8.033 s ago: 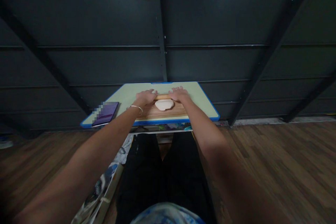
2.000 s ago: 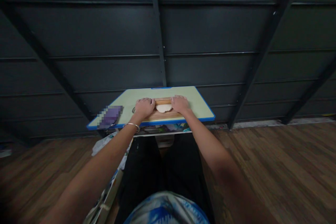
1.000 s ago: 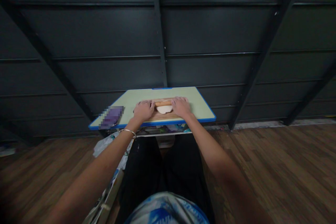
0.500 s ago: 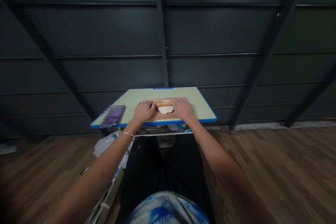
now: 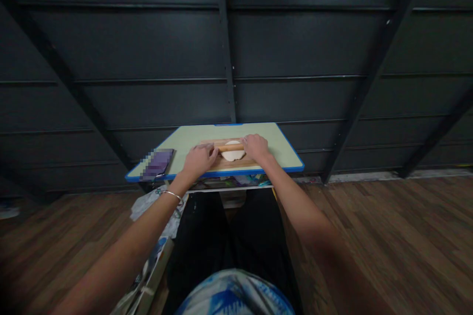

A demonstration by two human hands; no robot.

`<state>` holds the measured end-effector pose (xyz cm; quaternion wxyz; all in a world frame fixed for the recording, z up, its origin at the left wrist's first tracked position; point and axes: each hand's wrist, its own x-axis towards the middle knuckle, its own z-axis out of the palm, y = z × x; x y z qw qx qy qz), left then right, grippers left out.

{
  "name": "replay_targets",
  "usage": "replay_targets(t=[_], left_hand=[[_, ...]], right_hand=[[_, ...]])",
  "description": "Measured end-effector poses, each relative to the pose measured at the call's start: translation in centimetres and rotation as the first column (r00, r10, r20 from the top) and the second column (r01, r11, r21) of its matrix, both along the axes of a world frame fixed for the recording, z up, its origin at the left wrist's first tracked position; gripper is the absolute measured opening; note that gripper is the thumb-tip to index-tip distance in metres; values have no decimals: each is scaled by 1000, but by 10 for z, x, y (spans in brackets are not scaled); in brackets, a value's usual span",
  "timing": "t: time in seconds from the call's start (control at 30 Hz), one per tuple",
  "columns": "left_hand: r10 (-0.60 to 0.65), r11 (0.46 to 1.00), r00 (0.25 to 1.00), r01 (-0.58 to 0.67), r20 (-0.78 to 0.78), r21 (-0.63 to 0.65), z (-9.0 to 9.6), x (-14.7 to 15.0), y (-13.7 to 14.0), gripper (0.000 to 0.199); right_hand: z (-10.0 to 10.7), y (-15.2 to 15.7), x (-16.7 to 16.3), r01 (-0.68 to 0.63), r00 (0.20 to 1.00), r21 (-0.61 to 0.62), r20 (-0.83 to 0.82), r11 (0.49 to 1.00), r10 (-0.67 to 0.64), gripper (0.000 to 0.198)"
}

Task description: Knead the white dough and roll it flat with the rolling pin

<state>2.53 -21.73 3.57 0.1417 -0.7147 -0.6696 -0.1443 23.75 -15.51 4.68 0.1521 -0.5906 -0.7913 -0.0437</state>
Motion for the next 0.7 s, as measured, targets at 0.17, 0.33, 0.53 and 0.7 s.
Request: replay_targets(t=[0.17,0.33,0.53,0.7], left_hand=[[-16,1000,1000,17,26,-12,-6,-6,8,52],[-80,996,997,80,23,-24,-5,-13,28,56],[-90,971,994,102,63,-216,6,-19,68,64],[-107,940,993,116,44,-320,14,-22,107,68]], right_hand=[[7,35,-17,-10,999,-20,43,1000,11,48],[-1,55,-19,-54,995,-103,76,993,62,48],[-9,68,-22,-30,999,-161,37,986,37,58],[-10,90,-25,-96,992,-179,65,979,109,57]])
